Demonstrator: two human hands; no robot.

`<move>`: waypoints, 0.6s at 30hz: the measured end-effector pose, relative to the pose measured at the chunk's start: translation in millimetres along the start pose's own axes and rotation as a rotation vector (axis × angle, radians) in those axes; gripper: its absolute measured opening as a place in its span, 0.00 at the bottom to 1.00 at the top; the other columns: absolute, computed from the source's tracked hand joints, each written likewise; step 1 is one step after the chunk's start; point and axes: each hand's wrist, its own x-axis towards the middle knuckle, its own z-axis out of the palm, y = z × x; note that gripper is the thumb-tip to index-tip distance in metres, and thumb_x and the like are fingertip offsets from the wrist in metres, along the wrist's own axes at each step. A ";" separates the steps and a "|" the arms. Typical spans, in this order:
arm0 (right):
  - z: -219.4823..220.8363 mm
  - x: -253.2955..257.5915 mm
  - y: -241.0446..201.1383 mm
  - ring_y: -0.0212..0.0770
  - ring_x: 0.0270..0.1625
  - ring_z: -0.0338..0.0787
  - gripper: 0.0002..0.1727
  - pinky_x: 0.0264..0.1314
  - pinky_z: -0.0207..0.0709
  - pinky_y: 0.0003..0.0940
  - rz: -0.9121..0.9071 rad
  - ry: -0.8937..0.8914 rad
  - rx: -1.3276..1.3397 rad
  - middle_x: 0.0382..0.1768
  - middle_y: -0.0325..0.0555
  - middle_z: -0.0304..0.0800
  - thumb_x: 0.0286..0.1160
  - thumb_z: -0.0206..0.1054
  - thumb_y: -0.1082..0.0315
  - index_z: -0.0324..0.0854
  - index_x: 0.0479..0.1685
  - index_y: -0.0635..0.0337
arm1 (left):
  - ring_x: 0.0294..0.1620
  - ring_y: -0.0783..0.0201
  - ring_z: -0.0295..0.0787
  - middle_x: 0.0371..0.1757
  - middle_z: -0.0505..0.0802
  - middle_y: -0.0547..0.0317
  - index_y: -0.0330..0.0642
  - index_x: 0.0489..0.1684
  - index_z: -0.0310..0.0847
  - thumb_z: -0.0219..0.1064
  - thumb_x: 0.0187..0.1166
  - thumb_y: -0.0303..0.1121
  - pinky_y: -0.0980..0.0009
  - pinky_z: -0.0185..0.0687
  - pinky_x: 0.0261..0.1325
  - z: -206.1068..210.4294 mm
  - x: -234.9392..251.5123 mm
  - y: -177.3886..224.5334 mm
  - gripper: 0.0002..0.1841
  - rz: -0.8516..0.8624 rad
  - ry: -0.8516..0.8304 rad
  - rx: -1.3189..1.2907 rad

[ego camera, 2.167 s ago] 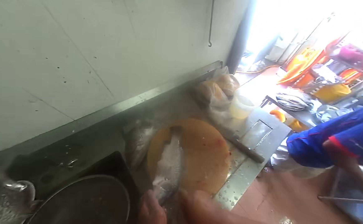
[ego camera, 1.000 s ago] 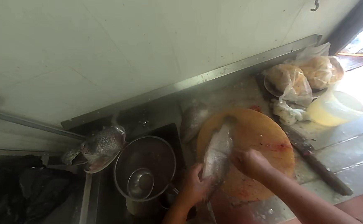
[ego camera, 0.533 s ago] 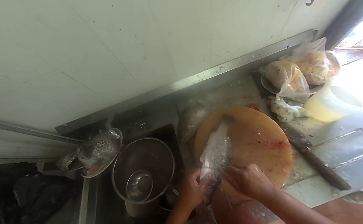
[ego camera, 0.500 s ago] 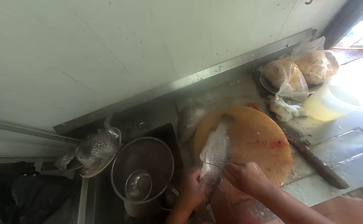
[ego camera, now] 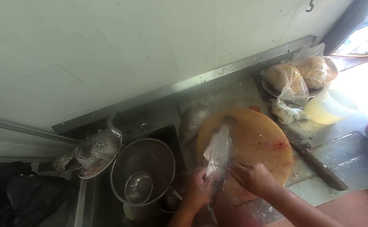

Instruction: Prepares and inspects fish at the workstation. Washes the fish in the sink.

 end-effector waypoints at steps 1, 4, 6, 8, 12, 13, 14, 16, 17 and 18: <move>-0.3 -1.5 -1.2 0.43 0.28 0.92 0.22 0.25 0.85 0.45 0.004 -0.033 0.018 0.28 0.42 0.90 0.90 0.55 0.48 0.88 0.38 0.52 | 0.52 0.69 0.91 0.51 0.93 0.60 0.44 0.52 0.90 0.67 0.81 0.45 0.67 0.88 0.61 -2.5 -0.8 -2.5 0.15 -0.005 -0.004 0.017; -8.5 -10.5 7.1 0.48 0.33 0.93 0.22 0.32 0.87 0.52 0.025 -0.137 0.057 0.32 0.46 0.91 0.90 0.54 0.48 0.87 0.41 0.54 | 0.47 0.67 0.92 0.47 0.93 0.58 0.43 0.50 0.90 0.69 0.80 0.44 0.64 0.90 0.55 -8.0 -1.1 -7.8 0.15 0.027 -0.012 0.015; -18.0 -12.5 23.3 0.50 0.38 0.94 0.25 0.37 0.87 0.54 0.116 -0.160 0.031 0.35 0.48 0.92 0.92 0.51 0.46 0.87 0.45 0.54 | 0.44 0.63 0.92 0.46 0.93 0.56 0.42 0.51 0.88 0.70 0.80 0.45 0.59 0.91 0.51 -7.7 0.2 -5.4 0.16 -0.004 -0.047 0.002; -18.7 -17.8 28.1 0.54 0.45 0.95 0.24 0.44 0.87 0.59 0.164 -0.250 0.025 0.43 0.51 0.93 0.93 0.49 0.47 0.86 0.54 0.53 | 0.39 0.61 0.92 0.41 0.94 0.55 0.41 0.53 0.87 0.71 0.80 0.44 0.56 0.91 0.46 -7.5 -2.1 -0.8 0.16 -0.065 -0.074 -0.008; -0.7 -49.4 24.8 0.51 0.37 0.93 0.14 0.33 0.87 0.54 -0.064 -0.258 0.002 0.40 0.47 0.91 0.87 0.60 0.54 0.85 0.51 0.52 | 0.26 0.65 0.87 0.29 0.92 0.56 0.36 0.43 0.88 0.71 0.79 0.35 0.62 0.87 0.35 -5.8 0.4 16.8 0.10 -0.104 -0.050 -0.105; -0.3 -54.7 27.4 0.50 0.36 0.93 0.14 0.33 0.87 0.53 -0.065 -0.235 -0.005 0.39 0.46 0.90 0.88 0.59 0.53 0.85 0.50 0.52 | 0.25 0.66 0.87 0.28 0.92 0.57 0.35 0.42 0.89 0.70 0.80 0.34 0.64 0.86 0.34 -5.4 1.0 16.6 0.10 -0.096 -0.047 -0.127; -3.9 -55.2 29.5 0.51 0.38 0.93 0.17 0.34 0.87 0.53 -0.023 -0.217 -0.008 0.39 0.48 0.91 0.89 0.58 0.52 0.86 0.50 0.53 | 0.24 0.66 0.86 0.27 0.92 0.57 0.35 0.41 0.88 0.69 0.80 0.34 0.64 0.86 0.34 -4.4 1.0 14.8 0.10 -0.081 -0.041 -0.135; -13.8 -46.9 26.3 0.53 0.42 0.94 0.20 0.38 0.87 0.55 0.139 -0.190 0.004 0.41 0.51 0.91 0.92 0.53 0.51 0.86 0.52 0.55 | 0.30 0.66 0.91 0.32 0.94 0.55 0.34 0.46 0.88 0.70 0.79 0.36 0.62 0.89 0.39 1.7 -3.7 5.8 0.12 -0.014 -0.009 -0.068; -15.4 -42.0 19.6 0.54 0.44 0.94 0.21 0.41 0.88 0.57 0.226 -0.205 0.023 0.43 0.52 0.92 0.93 0.51 0.50 0.85 0.54 0.55 | 0.40 0.65 0.94 0.40 0.96 0.52 0.33 0.53 0.87 0.73 0.77 0.39 0.61 0.93 0.48 6.8 -9.3 -0.6 0.17 0.036 0.018 0.005; -14.2 -39.8 11.5 0.56 0.48 0.94 0.21 0.46 0.88 0.59 0.283 -0.247 0.053 0.47 0.53 0.92 0.93 0.51 0.51 0.85 0.57 0.55 | 0.53 0.61 0.94 0.52 0.94 0.47 0.31 0.63 0.82 0.77 0.74 0.44 0.59 0.91 0.60 13.5 -15.2 -8.9 0.27 0.095 0.046 0.098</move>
